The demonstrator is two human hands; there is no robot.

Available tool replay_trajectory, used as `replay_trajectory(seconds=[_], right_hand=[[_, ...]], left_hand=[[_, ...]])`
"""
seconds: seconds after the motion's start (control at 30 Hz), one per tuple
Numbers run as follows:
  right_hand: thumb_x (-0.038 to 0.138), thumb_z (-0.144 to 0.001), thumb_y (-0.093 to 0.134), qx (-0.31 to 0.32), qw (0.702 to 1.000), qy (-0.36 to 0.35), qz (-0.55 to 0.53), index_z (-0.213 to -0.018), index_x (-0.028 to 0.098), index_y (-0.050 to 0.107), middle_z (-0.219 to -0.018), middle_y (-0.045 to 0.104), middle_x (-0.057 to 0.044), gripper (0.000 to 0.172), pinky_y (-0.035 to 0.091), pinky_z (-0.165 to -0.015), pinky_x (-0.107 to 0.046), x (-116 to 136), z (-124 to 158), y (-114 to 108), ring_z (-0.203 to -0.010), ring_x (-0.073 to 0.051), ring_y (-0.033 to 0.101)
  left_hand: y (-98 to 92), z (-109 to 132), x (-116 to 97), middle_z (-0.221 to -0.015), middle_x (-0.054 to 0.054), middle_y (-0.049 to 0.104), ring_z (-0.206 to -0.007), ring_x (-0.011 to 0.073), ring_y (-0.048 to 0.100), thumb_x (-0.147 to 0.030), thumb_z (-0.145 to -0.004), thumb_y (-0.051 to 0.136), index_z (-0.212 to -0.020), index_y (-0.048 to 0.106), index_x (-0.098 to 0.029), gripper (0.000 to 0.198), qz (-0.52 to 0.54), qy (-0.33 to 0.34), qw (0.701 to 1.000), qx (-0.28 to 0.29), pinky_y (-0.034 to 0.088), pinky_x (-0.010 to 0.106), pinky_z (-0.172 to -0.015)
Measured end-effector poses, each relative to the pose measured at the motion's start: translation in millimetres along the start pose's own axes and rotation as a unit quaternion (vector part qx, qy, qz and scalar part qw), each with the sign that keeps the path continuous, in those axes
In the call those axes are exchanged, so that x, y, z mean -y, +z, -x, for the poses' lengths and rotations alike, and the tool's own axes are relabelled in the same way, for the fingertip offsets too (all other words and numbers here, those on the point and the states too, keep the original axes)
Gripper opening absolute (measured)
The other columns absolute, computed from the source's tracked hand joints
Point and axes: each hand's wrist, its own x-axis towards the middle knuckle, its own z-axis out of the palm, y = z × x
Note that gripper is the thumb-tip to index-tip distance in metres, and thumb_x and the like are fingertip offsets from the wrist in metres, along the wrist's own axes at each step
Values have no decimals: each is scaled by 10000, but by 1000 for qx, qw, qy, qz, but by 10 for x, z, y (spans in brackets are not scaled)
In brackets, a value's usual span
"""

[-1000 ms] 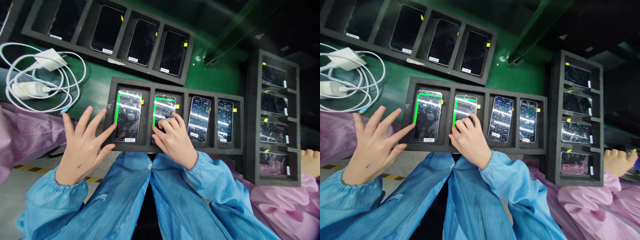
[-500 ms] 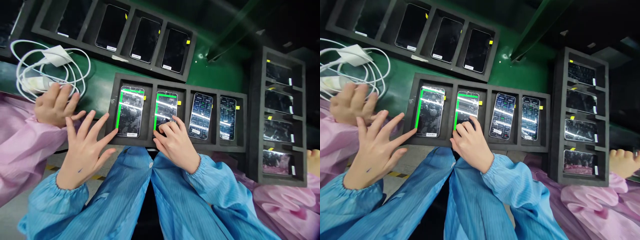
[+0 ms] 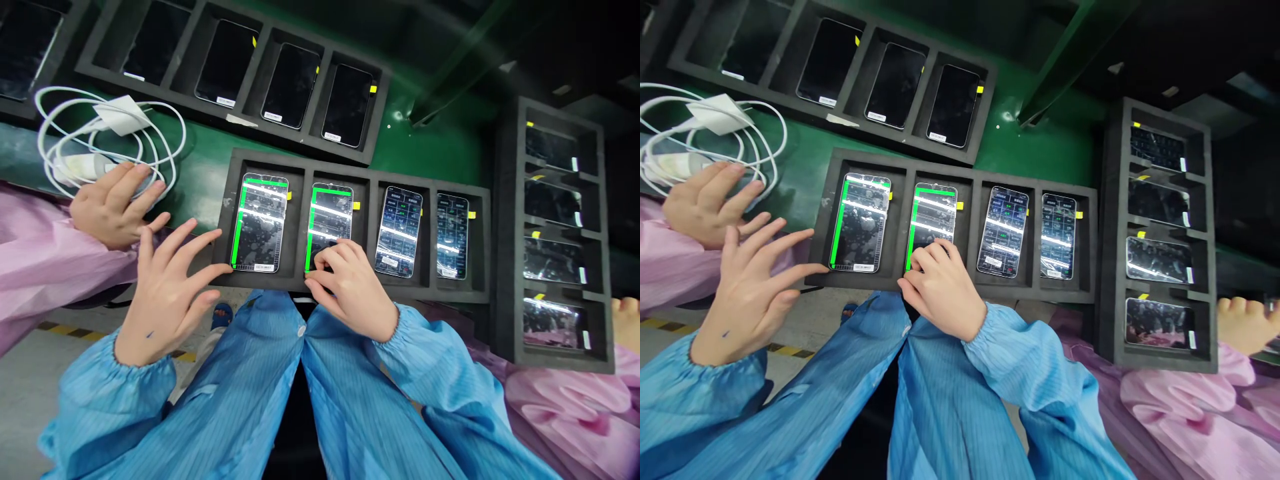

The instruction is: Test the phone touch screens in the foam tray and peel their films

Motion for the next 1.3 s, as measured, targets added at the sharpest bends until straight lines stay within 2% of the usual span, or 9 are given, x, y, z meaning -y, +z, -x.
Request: replay_trajectory(seconds=[0.1,0.2,0.37,0.57,0.83,0.93,1.03,1.17,1.3], right_hand=[[296,-1004,491,-3,1000,17,0,-1041,171,720,-956,627,-65,264,434,-949,-413,-114,-1,-97,-919,-214,505],[264,-968,555,4,999,38,38,-1169,159,671,-1042,625,-94,255,437,-927,-426,-253,23,-213,-988,-250,502],[304,-957,568,-13,992,94,83,-1210,161,659,-1132,615,-118,304,443,-940,-443,-513,56,-319,-1040,-275,526],[358,-978,519,-73,974,151,153,-1245,198,667,-1423,517,-151,344,382,-1071,-523,-756,-60,-286,-1264,-325,468],[367,-1006,459,-46,973,145,171,-1258,199,671,-1535,444,-147,370,300,-1157,-587,-805,-228,-205,-1337,-318,449],[367,-1008,457,-46,973,145,172,-1255,190,673,-1527,457,-155,373,303,-1154,-599,-809,-237,-195,-1331,-320,458],[367,-1011,453,-46,973,142,174,-1258,192,671,-1518,468,-155,373,303,-1154,-601,-812,-237,-193,-1334,-318,458],[371,-1016,446,-43,973,147,172,-1265,191,669,-1518,467,-148,380,299,-1163,-584,-820,-238,-190,-1333,-314,456],[365,-1019,436,-41,974,147,168,-1264,185,669,-1512,471,-154,383,308,-1158,-584,-808,-229,-193,-1335,-314,453]], left_hand=[[0,-127,85,-1397,176,547,-1432,394,387,-278,-930,551,-1034,667,-167,191,-38,-10,999,-33,236,712,-1171],[-4,-258,136,-1384,178,556,-1417,407,409,-277,-880,640,-1054,652,-167,207,-78,-4,996,-38,234,703,-1180],[61,-446,172,-1441,188,505,-1469,392,333,-359,-952,514,-1219,608,-170,340,-76,-11,997,-11,185,690,-1200],[226,-733,147,-1562,155,374,-1533,334,211,-346,-1009,349,-1394,490,-216,430,-30,-50,998,11,112,686,-1218],[305,-925,65,-1608,143,297,-1553,331,136,-341,-1011,326,-1409,487,-225,445,11,-77,997,3,42,680,-1236],[318,-1000,52,-1618,152,273,-1554,344,117,-360,-1016,303,-1417,497,-214,469,0,-82,996,26,34,691,-1230],[354,-1094,45,-1625,169,254,-1556,359,104,-377,-1019,278,-1439,485,-215,495,-19,-70,996,55,47,713,-1214],[441,-1180,66,-1651,123,227,-1558,350,116,-413,-1011,291,-1447,477,-283,492,-25,-55,997,50,38,721,-1211],[460,-1178,69,-1647,121,243,-1559,342,123,-426,-1007,306,-1429,502,-281,488,-30,-42,997,51,23,726,-1210]])
